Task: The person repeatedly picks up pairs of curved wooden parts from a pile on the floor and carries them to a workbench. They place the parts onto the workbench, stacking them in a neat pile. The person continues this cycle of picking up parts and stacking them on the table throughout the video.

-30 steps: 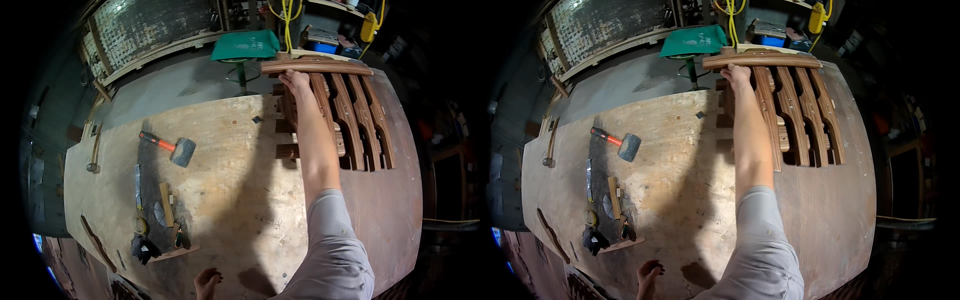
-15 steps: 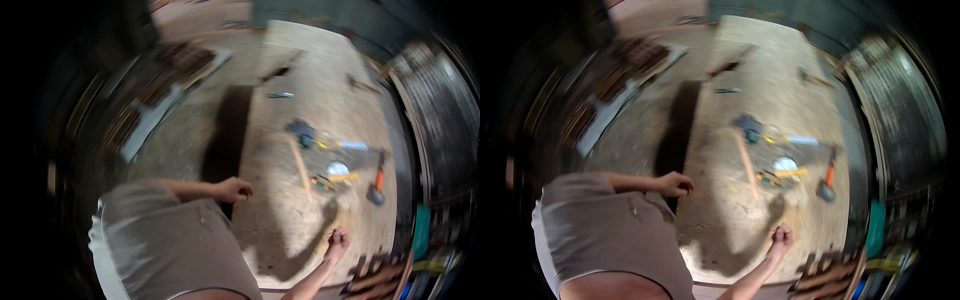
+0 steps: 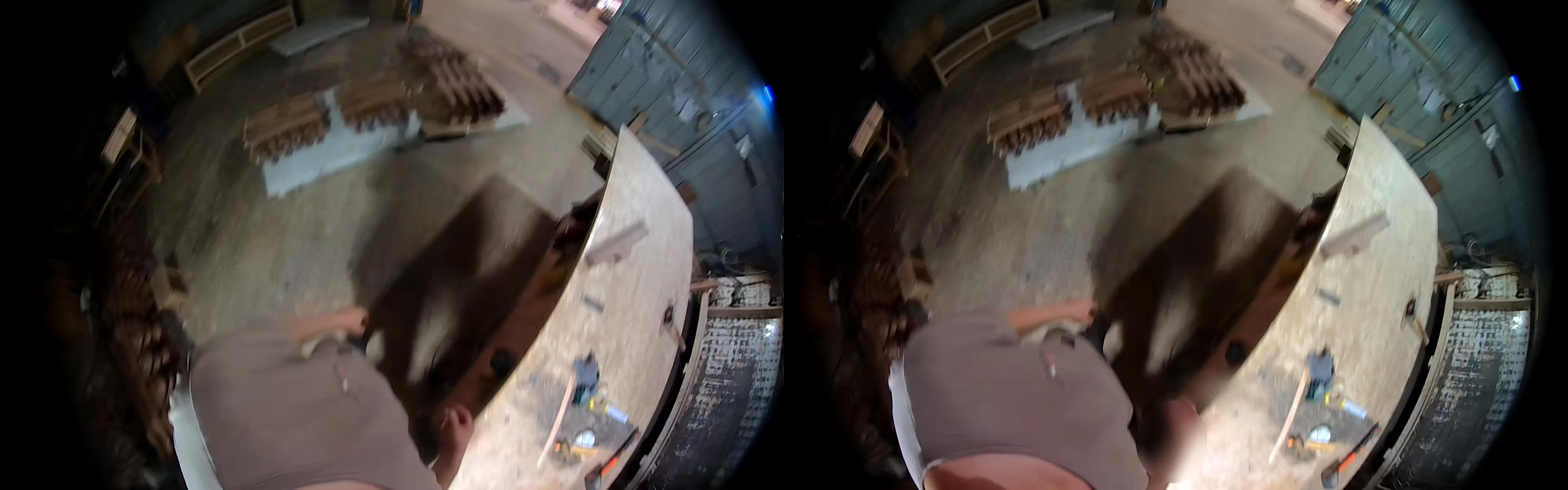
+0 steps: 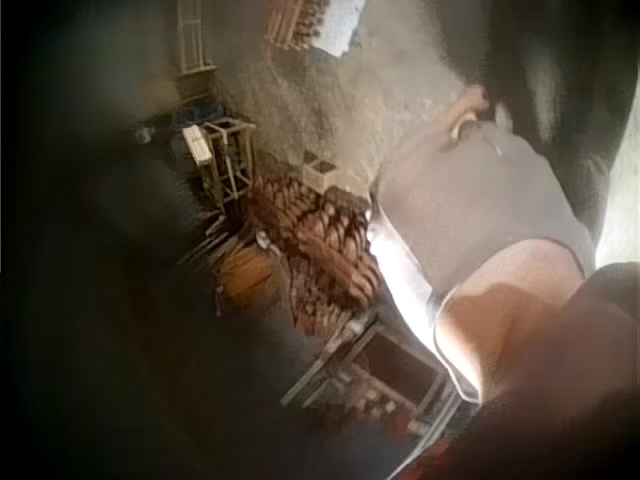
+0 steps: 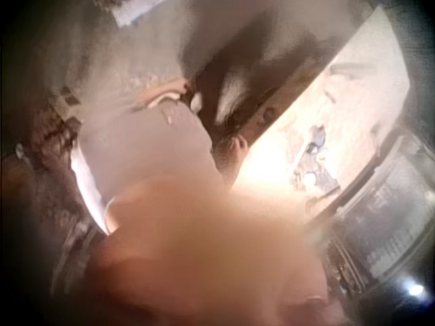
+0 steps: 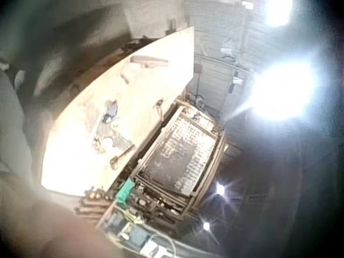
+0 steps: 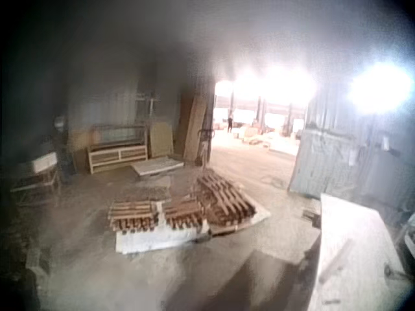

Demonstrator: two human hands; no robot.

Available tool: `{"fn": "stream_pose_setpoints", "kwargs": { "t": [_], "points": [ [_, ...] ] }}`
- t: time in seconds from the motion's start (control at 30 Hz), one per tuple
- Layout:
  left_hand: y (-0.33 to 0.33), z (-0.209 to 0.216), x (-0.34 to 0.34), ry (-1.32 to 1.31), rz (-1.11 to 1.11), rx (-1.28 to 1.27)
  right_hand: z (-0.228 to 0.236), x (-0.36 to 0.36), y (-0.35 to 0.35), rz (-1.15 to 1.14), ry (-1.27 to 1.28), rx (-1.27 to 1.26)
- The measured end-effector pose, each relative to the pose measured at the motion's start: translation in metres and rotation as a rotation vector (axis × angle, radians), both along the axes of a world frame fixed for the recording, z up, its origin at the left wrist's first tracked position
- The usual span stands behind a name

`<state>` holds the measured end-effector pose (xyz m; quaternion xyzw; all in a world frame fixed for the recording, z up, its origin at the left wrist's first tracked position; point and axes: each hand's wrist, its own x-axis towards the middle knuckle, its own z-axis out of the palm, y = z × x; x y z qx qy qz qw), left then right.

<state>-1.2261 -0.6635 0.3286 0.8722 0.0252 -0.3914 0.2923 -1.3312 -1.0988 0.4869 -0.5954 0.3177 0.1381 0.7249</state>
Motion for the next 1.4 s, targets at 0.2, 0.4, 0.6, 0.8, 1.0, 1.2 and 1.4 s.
{"fn": "stream_pose_setpoints", "kwargs": {
  "t": [0.2,0.4,0.6,0.8,1.0,1.2,1.4],
  "points": [
    [0.145,0.012,0.083,-0.142,0.228,0.027,-0.119,0.147,0.080,0.277,0.005,-0.022],
    [0.235,0.034,0.197,-0.190,0.561,-0.066,-0.077,0.308,0.214,0.531,0.062,-0.160],
    [0.330,-0.049,0.216,-0.088,0.769,0.085,-0.146,0.455,0.279,0.767,0.134,-0.214],
    [0.389,-0.112,0.141,0.333,1.105,0.171,-0.180,0.655,0.366,1.117,-0.175,-0.441],
    [0.414,-0.091,0.233,0.307,1.626,-0.050,-0.124,0.873,0.535,1.494,-0.383,-0.875],
    [0.542,-0.126,0.432,0.064,1.262,0.278,-0.151,1.031,0.678,1.501,-0.305,-0.756],
    [0.750,-0.133,0.660,-0.072,0.961,0.305,-0.228,1.092,0.788,1.103,0.361,-0.274]
  ]
}}
